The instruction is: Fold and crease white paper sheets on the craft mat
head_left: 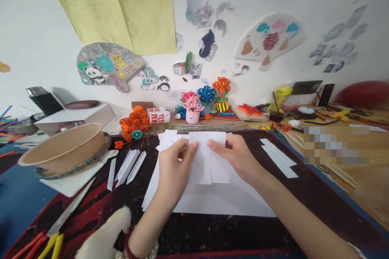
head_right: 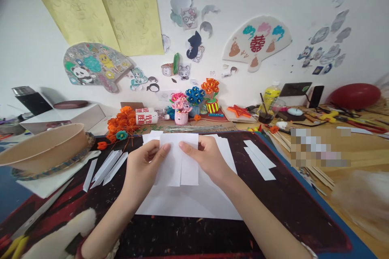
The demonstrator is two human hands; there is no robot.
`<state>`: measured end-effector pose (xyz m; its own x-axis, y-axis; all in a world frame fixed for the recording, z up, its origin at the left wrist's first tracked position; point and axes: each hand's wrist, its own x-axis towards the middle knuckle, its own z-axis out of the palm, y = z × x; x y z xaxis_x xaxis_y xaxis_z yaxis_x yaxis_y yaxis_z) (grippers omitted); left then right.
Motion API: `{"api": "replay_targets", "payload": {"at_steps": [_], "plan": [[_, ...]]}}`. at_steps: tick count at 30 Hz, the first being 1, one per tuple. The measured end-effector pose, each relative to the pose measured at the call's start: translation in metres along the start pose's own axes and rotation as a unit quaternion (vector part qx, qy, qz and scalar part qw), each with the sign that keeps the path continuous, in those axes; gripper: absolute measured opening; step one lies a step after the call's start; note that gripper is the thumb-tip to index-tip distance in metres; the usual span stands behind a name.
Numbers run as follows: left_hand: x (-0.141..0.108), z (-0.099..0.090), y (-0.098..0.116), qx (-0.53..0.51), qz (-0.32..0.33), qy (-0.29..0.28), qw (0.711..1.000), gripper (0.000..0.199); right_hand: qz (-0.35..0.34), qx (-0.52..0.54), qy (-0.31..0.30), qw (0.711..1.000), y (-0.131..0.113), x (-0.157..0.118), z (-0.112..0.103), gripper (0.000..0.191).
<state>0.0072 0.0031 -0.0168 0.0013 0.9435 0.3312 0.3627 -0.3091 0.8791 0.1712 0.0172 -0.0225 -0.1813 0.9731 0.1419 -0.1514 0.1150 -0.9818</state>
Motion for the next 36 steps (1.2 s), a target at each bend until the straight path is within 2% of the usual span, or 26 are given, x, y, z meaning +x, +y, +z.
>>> {"api": "replay_targets", "payload": {"at_steps": [12,23,36], "plan": [[-0.0003,0.0014,0.0013,0.060,0.004,0.045,0.997,0.039,-0.013,-0.023,-0.005,1.000,-0.0031,-0.0018,0.0006,0.029],[-0.0025,0.0021,0.0029,0.062,0.026,0.065,0.996,0.042,-0.014,-0.031,-0.019,0.999,-0.0014,-0.0022,0.0000,0.025],[-0.0011,-0.0012,0.0046,0.026,0.023,0.038,0.999,0.038,-0.029,-0.055,-0.004,0.998,-0.0018,-0.0026,-0.0014,0.027]]}}
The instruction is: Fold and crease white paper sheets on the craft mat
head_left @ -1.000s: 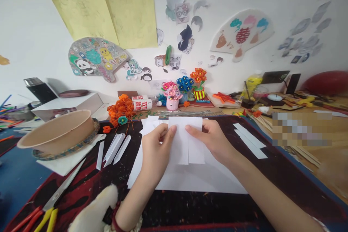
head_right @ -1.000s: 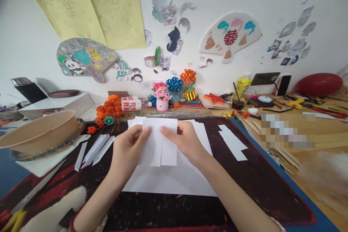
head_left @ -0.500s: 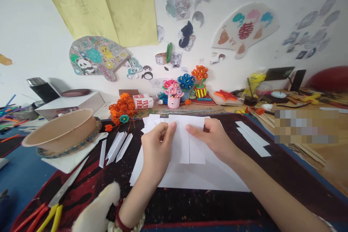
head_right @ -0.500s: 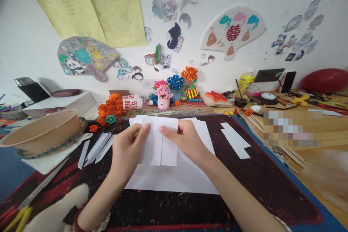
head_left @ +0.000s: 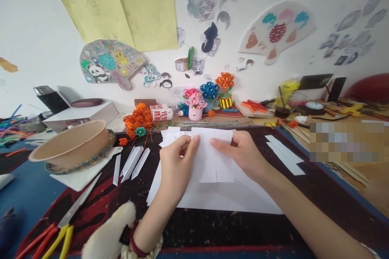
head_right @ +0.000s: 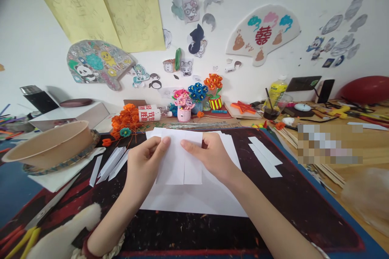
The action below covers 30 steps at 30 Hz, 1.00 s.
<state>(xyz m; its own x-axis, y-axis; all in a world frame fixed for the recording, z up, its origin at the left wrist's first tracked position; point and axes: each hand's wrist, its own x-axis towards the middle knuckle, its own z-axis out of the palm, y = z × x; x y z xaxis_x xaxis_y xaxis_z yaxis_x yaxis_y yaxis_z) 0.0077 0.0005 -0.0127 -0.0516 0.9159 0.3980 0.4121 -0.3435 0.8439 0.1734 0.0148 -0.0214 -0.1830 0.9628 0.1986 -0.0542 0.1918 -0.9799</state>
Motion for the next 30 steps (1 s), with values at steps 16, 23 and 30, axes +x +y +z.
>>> {"api": "replay_targets", "payload": {"at_steps": [16,23,30], "plan": [[0.0043,-0.0039,0.0066,-0.178,-0.019,-0.007,0.984,0.030,-0.015,0.007,-0.019,1.000,-0.0007,0.0013,-0.0031,0.024],[0.0045,-0.0040,0.0050,-0.175,-0.030,-0.006,0.984,0.024,0.009,-0.006,-0.019,1.000,-0.0009,0.0003,-0.0028,0.032],[0.0044,-0.0051,0.0047,-0.140,-0.020,0.001,0.990,0.027,0.008,-0.049,0.003,0.999,-0.0024,-0.0004,-0.0018,0.040]]}}
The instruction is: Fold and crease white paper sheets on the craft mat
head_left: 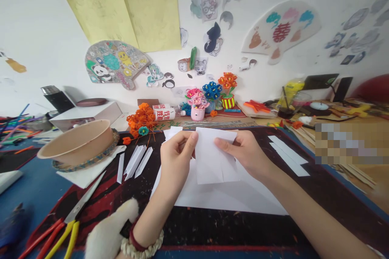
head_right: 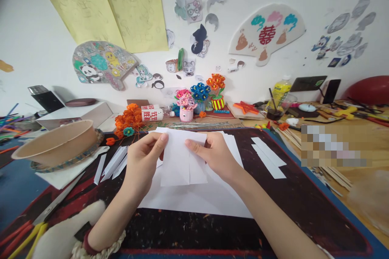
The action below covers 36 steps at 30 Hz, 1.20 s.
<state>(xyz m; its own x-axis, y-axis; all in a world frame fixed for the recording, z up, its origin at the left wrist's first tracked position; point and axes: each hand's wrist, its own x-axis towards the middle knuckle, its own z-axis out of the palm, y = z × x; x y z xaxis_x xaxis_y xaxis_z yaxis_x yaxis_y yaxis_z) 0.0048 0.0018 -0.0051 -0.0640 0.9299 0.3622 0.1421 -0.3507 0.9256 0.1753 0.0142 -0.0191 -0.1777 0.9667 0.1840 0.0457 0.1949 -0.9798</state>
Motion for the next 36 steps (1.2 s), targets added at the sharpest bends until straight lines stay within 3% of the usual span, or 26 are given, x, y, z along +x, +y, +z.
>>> {"api": "replay_targets", "payload": {"at_steps": [16,24,29,36], "plan": [[-0.0004,-0.0003,0.0004,0.052,0.017,0.003,0.999,0.028,-0.002,0.050,-0.010,0.999,0.0032,0.0000,-0.0005,0.030],[-0.0001,-0.0014,-0.0033,0.066,-0.045,-0.113,0.990,0.037,-0.010,0.012,0.065,0.998,0.0032,0.0008,-0.0034,0.031],[-0.0018,0.0014,-0.0019,0.023,-0.095,-0.168,0.981,0.034,0.000,0.024,0.086,0.996,0.0010,0.0026,-0.0056,0.032],[-0.0047,0.0050,0.0033,-0.012,-0.134,-0.165,0.977,0.032,0.003,0.018,0.094,0.995,0.0004,0.0036,-0.0058,0.034]]}}
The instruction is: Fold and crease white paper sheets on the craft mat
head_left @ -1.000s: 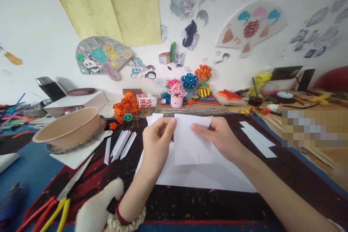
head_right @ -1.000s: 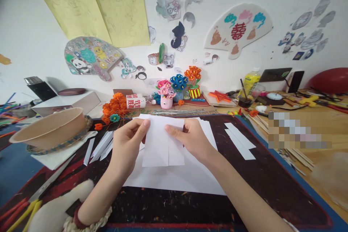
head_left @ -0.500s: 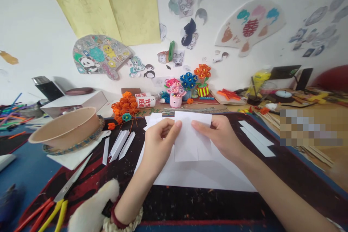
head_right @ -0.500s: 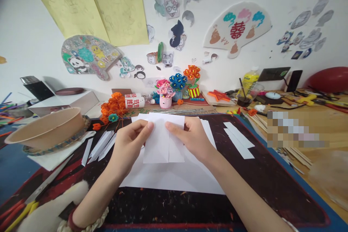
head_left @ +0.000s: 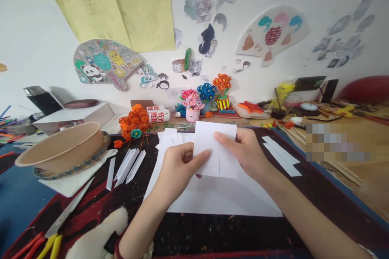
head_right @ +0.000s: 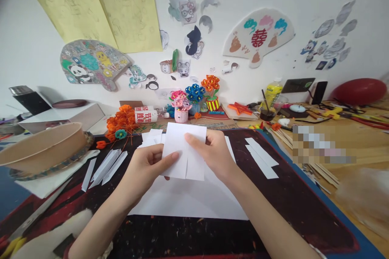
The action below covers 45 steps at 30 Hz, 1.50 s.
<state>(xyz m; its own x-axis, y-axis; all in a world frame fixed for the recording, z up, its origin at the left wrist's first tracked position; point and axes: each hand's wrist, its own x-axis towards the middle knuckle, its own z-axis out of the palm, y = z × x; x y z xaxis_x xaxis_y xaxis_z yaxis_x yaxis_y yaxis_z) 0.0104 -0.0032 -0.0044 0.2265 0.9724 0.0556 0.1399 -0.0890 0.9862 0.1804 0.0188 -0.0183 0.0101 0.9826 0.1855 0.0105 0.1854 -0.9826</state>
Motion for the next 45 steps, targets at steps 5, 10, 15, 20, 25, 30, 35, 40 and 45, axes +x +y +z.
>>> {"api": "replay_targets", "payload": {"at_steps": [5,10,15,20,25,30,35,40,45], "plan": [[0.001,0.000,-0.001,-0.002,0.002,0.005,1.000,0.033,-0.005,0.011,0.000,1.000,0.001,0.001,0.000,0.033],[0.002,-0.001,-0.004,-0.002,-0.001,0.002,1.000,0.034,-0.007,0.022,-0.009,1.000,0.000,0.001,0.000,0.031],[0.003,-0.001,-0.004,0.006,0.002,-0.001,1.000,0.035,-0.006,0.035,-0.017,0.999,-0.001,0.000,0.000,0.029],[0.003,-0.002,-0.004,0.007,-0.001,-0.007,1.000,0.034,-0.001,0.036,-0.022,0.999,-0.003,-0.001,-0.001,0.029],[0.004,-0.006,-0.003,0.048,0.033,-0.017,0.998,0.046,-0.020,0.010,-0.006,1.000,-0.002,0.001,-0.002,0.029],[0.004,-0.010,0.002,0.083,0.046,-0.019,0.995,0.047,-0.034,0.008,0.001,0.999,-0.002,0.003,-0.004,0.028],[0.003,-0.012,0.004,0.047,0.017,-0.038,0.998,0.035,-0.030,0.016,0.000,0.999,-0.002,0.004,-0.006,0.027],[0.001,-0.012,0.003,0.030,-0.004,-0.040,0.999,0.030,-0.034,0.009,0.003,0.999,0.000,0.005,-0.007,0.027],[0.002,-0.012,0.001,0.040,0.001,-0.026,0.999,0.029,-0.037,0.013,-0.002,0.999,0.001,0.005,-0.007,0.028]]}}
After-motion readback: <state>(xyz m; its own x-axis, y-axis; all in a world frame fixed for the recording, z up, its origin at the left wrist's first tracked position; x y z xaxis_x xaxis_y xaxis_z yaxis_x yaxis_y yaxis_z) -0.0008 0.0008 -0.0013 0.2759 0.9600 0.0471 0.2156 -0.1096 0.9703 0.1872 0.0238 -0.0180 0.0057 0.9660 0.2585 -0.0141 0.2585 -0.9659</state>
